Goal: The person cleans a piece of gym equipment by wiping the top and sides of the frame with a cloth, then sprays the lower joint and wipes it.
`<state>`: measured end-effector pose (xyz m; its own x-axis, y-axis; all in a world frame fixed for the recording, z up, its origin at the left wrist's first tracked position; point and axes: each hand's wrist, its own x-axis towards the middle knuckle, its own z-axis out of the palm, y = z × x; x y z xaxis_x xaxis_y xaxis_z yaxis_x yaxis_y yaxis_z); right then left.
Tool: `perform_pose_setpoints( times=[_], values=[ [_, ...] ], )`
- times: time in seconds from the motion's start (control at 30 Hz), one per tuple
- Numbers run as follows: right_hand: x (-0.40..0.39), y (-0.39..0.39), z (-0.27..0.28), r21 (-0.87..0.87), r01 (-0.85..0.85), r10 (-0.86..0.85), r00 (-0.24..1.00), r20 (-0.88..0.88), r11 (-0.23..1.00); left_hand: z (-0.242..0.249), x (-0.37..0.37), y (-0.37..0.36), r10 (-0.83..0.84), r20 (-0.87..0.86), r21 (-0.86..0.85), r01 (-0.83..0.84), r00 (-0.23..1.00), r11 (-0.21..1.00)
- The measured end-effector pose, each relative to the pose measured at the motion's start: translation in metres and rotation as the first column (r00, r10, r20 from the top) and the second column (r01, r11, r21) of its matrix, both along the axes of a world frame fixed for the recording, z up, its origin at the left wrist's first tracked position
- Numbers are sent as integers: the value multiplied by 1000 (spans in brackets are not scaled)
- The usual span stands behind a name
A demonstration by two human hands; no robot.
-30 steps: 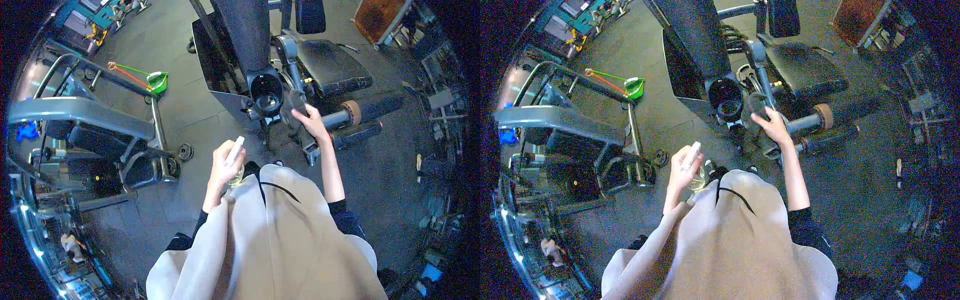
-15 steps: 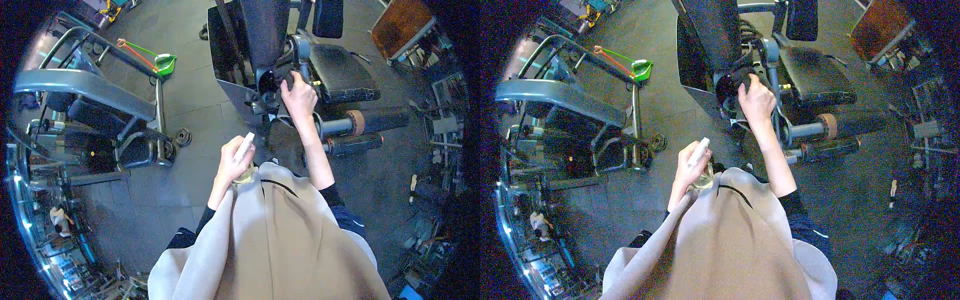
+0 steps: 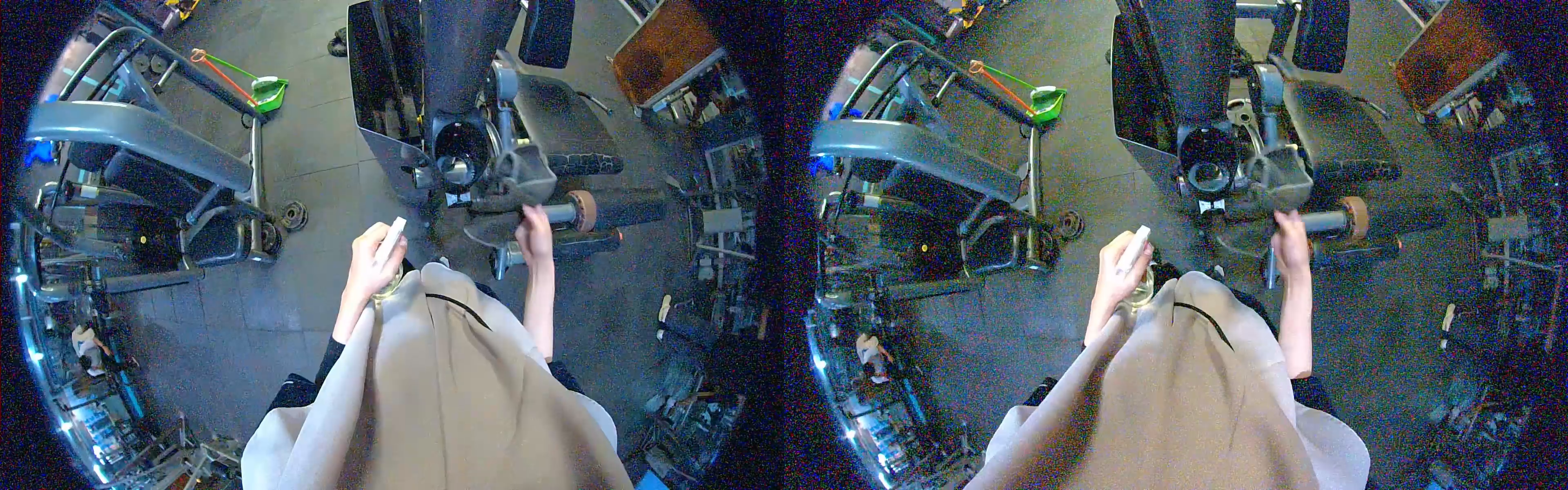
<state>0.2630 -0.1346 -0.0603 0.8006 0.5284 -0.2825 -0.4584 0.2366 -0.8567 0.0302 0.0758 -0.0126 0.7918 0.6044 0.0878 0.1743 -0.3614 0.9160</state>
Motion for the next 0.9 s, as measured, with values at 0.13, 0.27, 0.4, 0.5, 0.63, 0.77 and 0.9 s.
perform_pose_setpoints(
  times=[0.13, 0.27, 0.4, 0.5, 0.63, 0.77, 0.9],
  values=[
    [5, -28, 4, 652, -2, 119, 984, -136, 758, -3, 12, -1, -90, 31, -12, 90, 995, 996],
    [3, -33, 14, 283, 121, -53, 970, -237, 951, -1, 25, -6, -135, 11, -69, 136, 991, 988],
    [10, -30, 2, -337, 107, -144, 986, -86, 935, 8, 34, -9, -185, 26, -4, 185, 982, 983],
    [3, -29, 19, -449, 76, 10, 983, 185, 890, 13, 37, -11, -225, -28, 6, 225, 974, 974],
    [-7, -30, 55, -452, 33, 104, 956, 274, 891, 12, 46, -18, -434, 106, -38, 440, 895, 897],
    [-23, -22, 76, -364, -59, 164, 951, 264, 930, 32, 62, -34, -576, 155, -65, 590, 803, 805],
    [-43, -5, 61, -306, -176, 260, 929, 262, 936, 10, 75, -40, -594, 117, 16, 596, 796, 803]
  ],
)
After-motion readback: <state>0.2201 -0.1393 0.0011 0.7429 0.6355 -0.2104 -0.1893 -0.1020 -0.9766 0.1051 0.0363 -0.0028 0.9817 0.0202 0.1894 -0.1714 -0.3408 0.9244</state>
